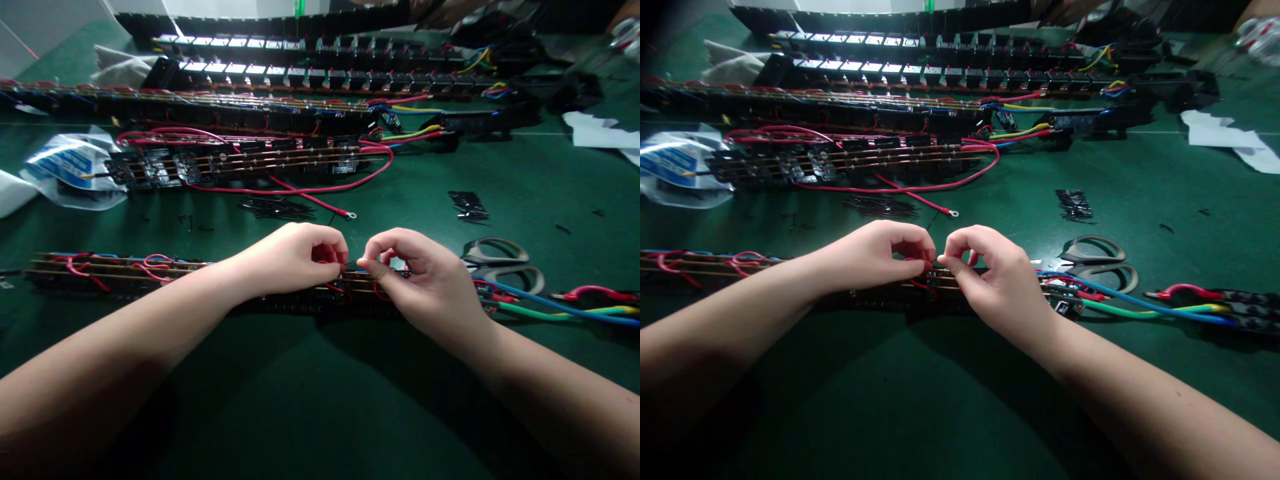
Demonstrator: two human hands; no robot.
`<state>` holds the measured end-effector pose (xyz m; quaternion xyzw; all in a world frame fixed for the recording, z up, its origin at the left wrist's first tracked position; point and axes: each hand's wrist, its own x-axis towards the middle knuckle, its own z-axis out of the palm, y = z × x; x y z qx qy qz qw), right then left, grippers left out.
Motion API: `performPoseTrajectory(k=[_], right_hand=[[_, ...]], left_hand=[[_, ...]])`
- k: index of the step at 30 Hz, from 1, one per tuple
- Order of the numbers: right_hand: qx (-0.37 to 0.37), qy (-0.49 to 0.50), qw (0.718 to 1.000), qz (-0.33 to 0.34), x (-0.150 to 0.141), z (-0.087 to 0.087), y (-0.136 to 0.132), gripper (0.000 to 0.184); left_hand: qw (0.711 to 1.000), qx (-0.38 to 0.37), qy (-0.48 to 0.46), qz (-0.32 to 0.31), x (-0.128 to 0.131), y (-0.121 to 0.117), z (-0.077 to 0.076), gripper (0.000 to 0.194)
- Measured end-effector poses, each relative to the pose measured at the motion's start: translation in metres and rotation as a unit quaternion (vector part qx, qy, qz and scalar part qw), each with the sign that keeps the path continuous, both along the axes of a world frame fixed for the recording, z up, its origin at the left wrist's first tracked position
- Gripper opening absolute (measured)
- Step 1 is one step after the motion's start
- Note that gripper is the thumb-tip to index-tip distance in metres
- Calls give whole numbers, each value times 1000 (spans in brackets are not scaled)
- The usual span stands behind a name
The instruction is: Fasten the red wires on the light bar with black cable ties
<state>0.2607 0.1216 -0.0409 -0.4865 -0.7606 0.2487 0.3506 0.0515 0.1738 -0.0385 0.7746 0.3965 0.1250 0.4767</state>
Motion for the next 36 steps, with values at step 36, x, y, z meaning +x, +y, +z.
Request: performPoseTrajectory(k=[36], right_hand=[[198,-204,946,156,2,-18,9,18]], left_hand=[[999,-10,-47,21,0,9,-2,7]])
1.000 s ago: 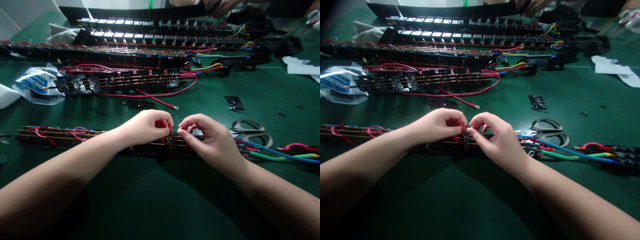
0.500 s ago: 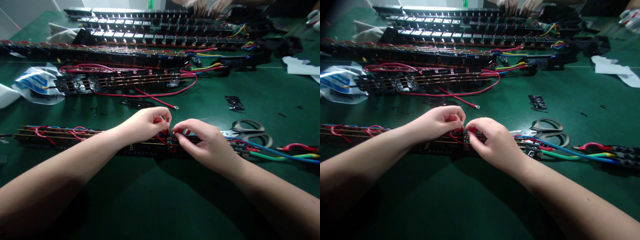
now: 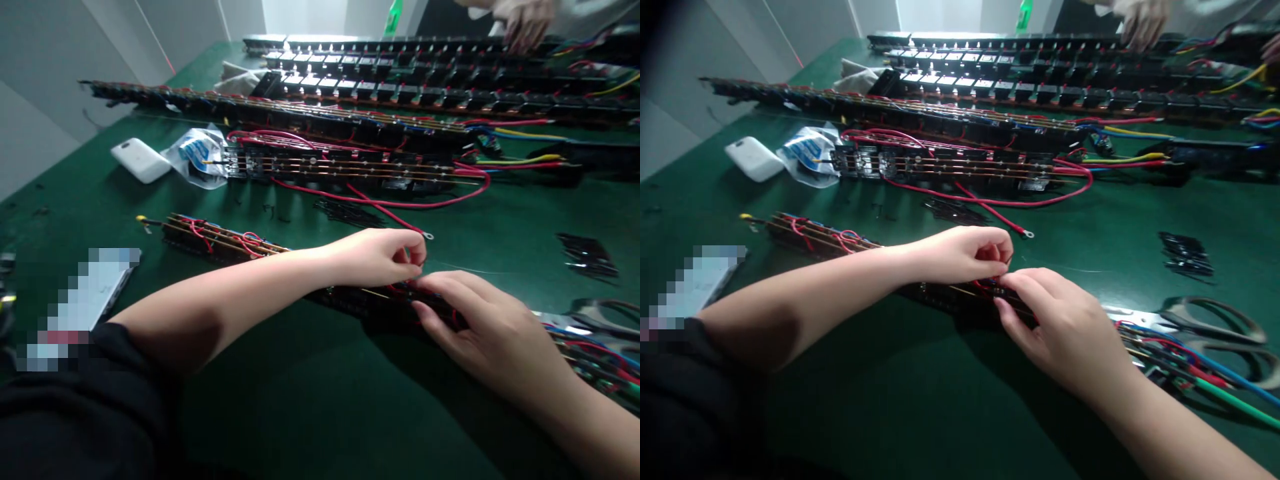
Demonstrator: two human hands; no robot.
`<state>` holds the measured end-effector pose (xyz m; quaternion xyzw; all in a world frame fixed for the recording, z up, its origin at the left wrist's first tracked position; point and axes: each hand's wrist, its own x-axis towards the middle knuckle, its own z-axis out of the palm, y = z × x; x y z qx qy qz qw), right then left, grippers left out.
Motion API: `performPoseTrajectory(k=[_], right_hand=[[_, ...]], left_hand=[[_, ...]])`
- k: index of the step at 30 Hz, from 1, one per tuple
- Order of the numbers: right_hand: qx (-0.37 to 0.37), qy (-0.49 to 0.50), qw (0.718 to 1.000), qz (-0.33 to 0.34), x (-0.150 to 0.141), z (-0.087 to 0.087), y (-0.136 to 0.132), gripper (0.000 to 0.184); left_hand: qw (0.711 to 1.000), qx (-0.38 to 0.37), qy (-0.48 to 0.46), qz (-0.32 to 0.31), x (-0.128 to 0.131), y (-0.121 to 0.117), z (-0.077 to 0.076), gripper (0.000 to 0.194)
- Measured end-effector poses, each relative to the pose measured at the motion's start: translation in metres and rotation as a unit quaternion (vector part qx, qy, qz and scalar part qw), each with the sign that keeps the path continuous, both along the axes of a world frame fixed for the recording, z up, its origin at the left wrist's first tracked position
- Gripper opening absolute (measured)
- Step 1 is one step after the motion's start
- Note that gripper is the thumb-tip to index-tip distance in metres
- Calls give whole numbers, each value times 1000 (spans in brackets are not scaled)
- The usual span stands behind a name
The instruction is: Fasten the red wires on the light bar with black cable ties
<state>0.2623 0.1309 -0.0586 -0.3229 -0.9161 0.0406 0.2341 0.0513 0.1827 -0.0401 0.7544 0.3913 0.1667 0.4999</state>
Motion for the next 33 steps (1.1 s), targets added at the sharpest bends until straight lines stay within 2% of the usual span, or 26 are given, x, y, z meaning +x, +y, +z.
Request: performPoseTrajectory(k=[3,10,22,26,33], right_hand=[[39,-29,999,13,0,-3,0,24],[49,-51,998,-1,-2,-7,2,28],[61,-88,993,-40,-10,-4,-1,32],[55,-107,991,-64,-12,-2,-3,31],[64,-109,989,-75,-13,1,-5,30]], left_hand=[[1000,10,2,-10,-1,1,2,10],[998,53,14,-7,-4,-2,7,13],[999,21,1,26,-2,1,2,9],[1000,6,-7,20,-1,1,0,5],[999,16,-22,26,-1,3,-6,3]])
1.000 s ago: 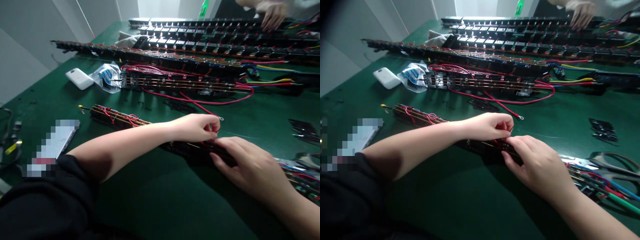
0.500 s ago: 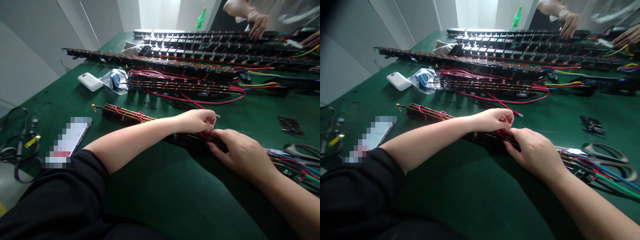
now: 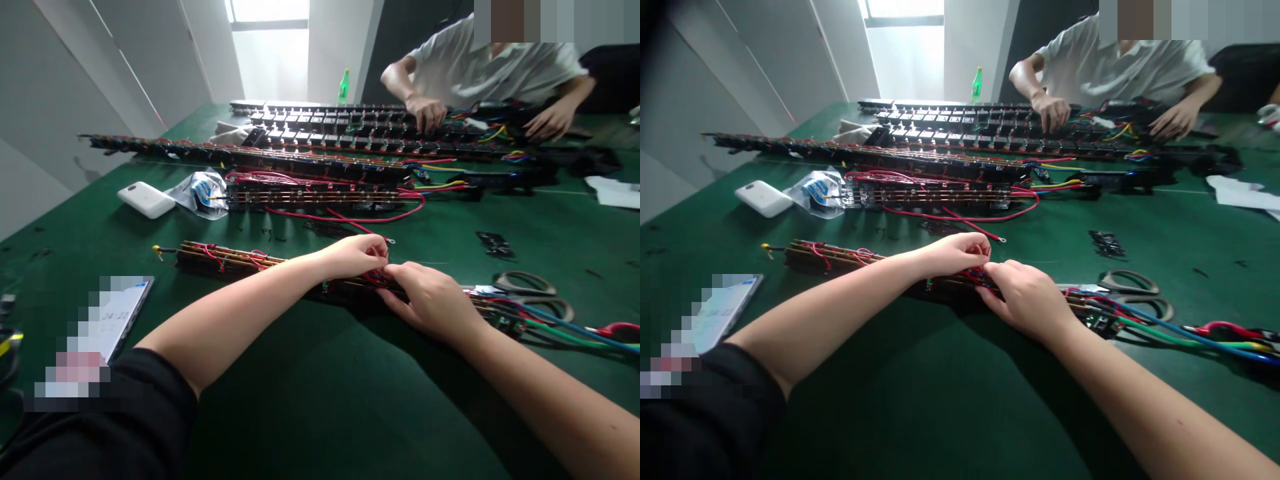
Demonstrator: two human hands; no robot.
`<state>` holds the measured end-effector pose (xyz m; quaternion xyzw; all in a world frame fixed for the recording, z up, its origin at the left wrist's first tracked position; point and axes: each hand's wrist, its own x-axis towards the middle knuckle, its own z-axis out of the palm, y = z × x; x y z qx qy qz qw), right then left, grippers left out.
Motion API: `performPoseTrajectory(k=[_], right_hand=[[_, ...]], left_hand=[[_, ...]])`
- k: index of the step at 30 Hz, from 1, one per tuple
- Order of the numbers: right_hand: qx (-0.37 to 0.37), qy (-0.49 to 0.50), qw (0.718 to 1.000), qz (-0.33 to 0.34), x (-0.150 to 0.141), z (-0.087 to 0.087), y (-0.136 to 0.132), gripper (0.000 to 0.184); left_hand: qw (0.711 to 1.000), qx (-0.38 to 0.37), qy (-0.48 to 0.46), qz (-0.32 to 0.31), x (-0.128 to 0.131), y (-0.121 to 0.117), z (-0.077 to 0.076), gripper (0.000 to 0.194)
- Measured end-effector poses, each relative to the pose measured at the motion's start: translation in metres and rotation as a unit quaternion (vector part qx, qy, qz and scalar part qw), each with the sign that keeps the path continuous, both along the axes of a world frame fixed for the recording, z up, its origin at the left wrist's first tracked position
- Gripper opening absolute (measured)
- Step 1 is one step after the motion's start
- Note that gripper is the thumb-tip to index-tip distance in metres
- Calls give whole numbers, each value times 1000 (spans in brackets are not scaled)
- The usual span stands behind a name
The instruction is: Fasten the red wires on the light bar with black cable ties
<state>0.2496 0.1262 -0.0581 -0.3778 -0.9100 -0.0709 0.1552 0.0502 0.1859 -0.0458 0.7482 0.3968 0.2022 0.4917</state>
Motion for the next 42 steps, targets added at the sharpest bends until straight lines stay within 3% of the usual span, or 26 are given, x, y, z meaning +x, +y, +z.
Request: performPoseTrajectory(k=[9,14,21,28,32,37,42], right_hand=[[1,-23,998,-51,-4,0,-7,27],[11,-39,998,-56,-8,4,-13,26],[21,-45,998,-44,-7,-3,-12,28],[13,-29,999,-35,-4,-6,-9,32],[3,-23,999,-33,-3,-6,-8,32],[-13,-20,999,-35,-3,-5,-8,33],[-24,-19,999,-41,-3,-5,-9,34]], left_hand=[[1000,25,-11,3,2,-2,-9,9],[999,40,26,-5,1,-4,-10,32],[991,97,88,-16,-2,-3,-5,36],[943,253,216,4,-53,34,14,35],[910,307,277,1,-69,49,0,37],[890,328,317,-9,-65,50,-21,39],[880,331,339,-27,-61,42,-18,38]])
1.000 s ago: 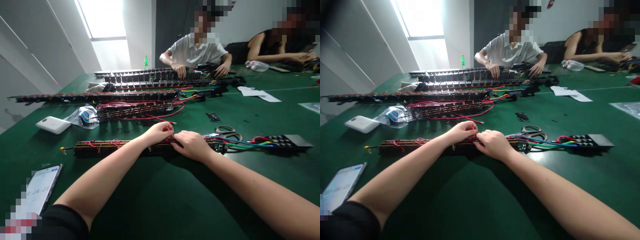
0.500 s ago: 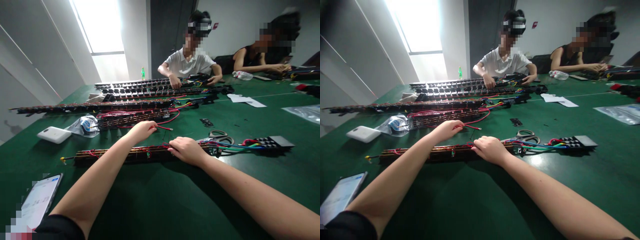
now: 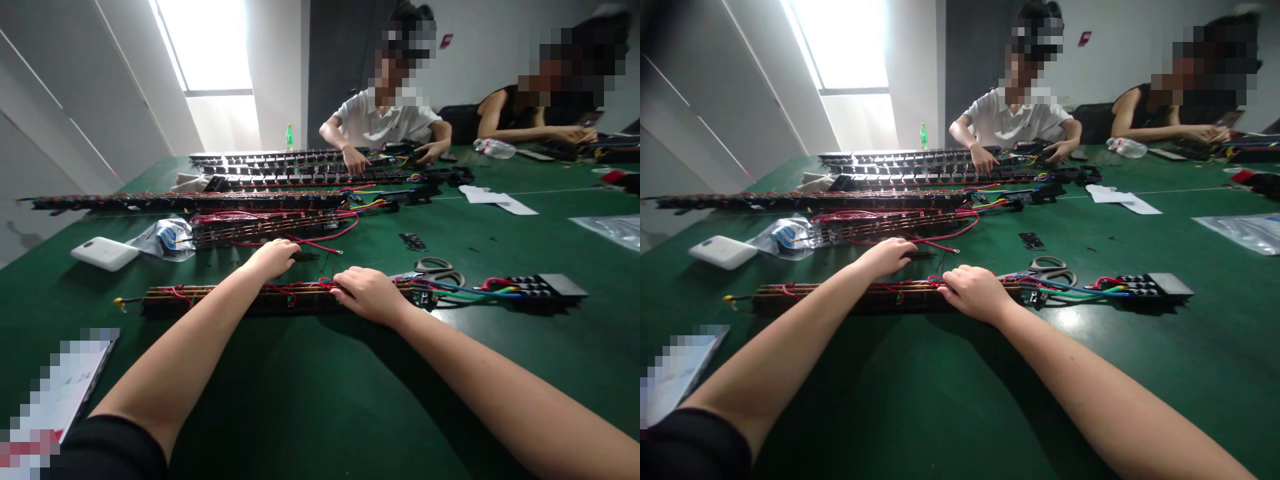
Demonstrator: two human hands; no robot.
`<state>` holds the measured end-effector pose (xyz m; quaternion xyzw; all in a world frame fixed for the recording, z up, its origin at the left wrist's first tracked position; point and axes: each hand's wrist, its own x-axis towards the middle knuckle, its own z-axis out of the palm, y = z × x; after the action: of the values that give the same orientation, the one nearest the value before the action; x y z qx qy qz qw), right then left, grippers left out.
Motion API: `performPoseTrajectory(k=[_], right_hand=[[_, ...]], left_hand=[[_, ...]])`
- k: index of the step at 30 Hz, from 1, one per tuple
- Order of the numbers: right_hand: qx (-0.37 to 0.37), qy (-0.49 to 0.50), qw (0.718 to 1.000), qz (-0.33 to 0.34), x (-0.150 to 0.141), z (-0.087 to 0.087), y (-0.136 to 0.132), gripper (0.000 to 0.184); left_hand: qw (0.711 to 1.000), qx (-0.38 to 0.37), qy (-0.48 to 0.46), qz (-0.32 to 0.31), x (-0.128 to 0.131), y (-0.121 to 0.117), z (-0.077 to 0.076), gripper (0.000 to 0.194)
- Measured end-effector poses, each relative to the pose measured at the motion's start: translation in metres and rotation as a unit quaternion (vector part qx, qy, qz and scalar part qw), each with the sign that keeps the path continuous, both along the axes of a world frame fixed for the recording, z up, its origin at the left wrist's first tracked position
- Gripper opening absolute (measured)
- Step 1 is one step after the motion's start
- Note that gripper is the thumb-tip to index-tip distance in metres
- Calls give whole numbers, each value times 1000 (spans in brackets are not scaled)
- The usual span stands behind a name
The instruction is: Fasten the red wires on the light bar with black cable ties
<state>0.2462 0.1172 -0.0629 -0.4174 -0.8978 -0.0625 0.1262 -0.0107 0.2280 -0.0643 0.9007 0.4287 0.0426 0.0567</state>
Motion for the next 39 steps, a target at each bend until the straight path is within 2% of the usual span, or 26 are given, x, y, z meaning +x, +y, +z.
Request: performPoseTrajectory(k=[4,9,23,28,32,34,39], right_hand=[[-8,-1,1000,-4,0,0,0,32],[-17,-2,1000,-9,-1,0,1,27],[-22,6,1000,-7,-2,1,0,27],[-25,2,1000,-12,-1,1,0,25],[-28,-5,999,-17,-1,0,0,27],[-31,-9,999,-18,-1,0,0,28],[-43,-20,999,-25,-2,0,0,29]], left_hand=[[999,-14,19,-31,1,-9,10,37],[998,-10,38,-38,3,-17,16,37],[997,33,44,-44,4,-13,11,36],[998,42,17,-47,2,-21,23,40],[997,39,-18,-65,13,-29,30,47],[996,23,-26,-86,21,-31,27,50],[989,-38,-33,-137,30,-25,9,52]])
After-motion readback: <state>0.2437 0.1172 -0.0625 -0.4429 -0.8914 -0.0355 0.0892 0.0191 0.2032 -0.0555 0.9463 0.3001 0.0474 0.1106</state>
